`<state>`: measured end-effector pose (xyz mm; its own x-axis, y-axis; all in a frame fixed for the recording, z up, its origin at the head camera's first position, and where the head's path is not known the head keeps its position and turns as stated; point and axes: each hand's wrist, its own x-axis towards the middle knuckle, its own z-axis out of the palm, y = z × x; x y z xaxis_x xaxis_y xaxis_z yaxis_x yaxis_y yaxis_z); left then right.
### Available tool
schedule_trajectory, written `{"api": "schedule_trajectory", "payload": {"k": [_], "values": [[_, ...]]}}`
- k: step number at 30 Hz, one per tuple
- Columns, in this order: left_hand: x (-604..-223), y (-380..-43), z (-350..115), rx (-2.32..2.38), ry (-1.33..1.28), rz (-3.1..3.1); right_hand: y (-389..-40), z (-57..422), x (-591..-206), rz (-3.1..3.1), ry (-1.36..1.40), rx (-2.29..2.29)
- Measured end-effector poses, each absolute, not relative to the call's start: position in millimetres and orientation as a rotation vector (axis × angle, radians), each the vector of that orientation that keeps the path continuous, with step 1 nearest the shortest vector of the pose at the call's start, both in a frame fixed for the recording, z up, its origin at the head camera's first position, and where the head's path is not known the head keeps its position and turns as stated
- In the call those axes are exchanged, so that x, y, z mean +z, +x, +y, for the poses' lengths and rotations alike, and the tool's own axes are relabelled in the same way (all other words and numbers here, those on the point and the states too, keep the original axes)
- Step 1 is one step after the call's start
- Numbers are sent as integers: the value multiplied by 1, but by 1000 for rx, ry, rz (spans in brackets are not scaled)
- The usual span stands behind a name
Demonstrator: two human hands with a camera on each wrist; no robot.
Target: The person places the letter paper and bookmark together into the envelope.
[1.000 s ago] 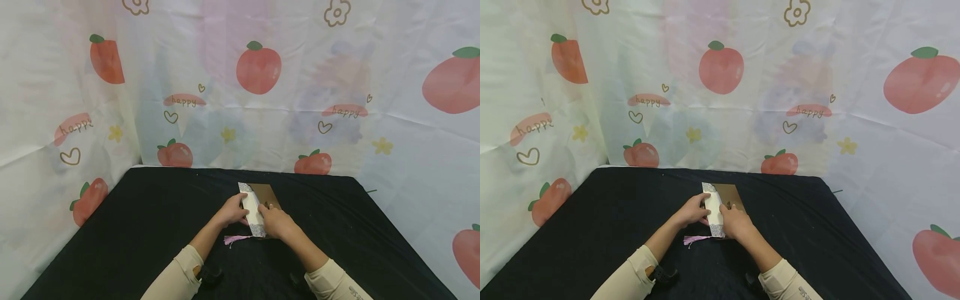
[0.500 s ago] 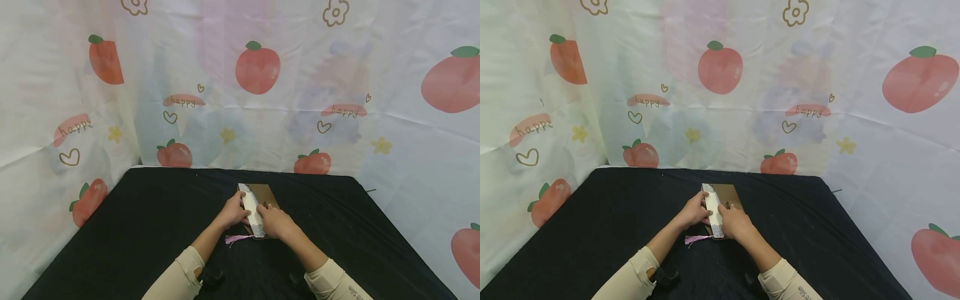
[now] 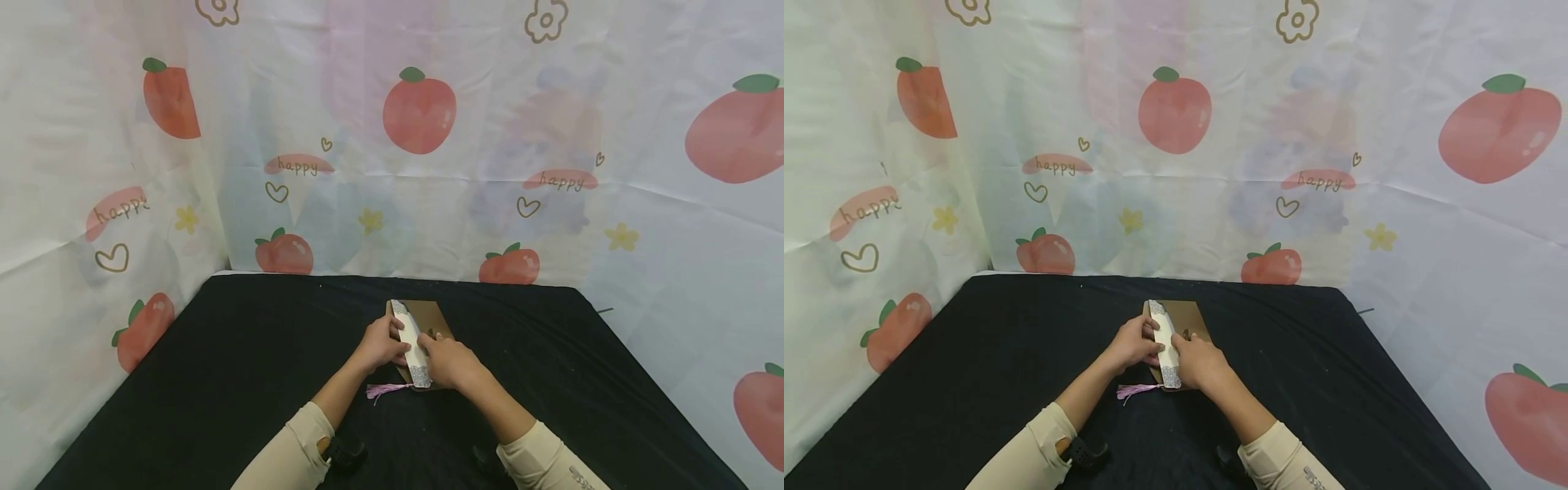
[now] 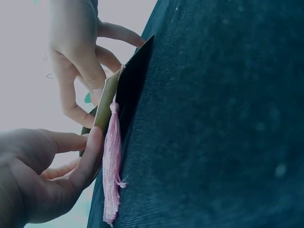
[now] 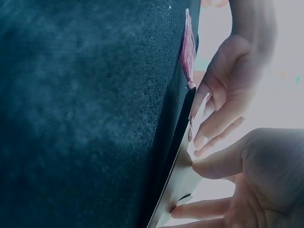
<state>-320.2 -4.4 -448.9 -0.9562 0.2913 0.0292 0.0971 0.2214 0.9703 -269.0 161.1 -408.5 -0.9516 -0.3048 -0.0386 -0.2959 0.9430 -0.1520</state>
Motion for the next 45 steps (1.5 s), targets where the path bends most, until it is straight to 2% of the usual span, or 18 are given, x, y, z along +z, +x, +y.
{"api": "schedule_trajectory", "payload": {"k": [28, 45], "values": [[-446, -316, -1, 1793, 326, 2323, -269, 161, -411, 3024, -491, -233], [-447, -319, 0, 1754, 360, 2416, -269, 162, -411, 3054, -597, -234]]}}
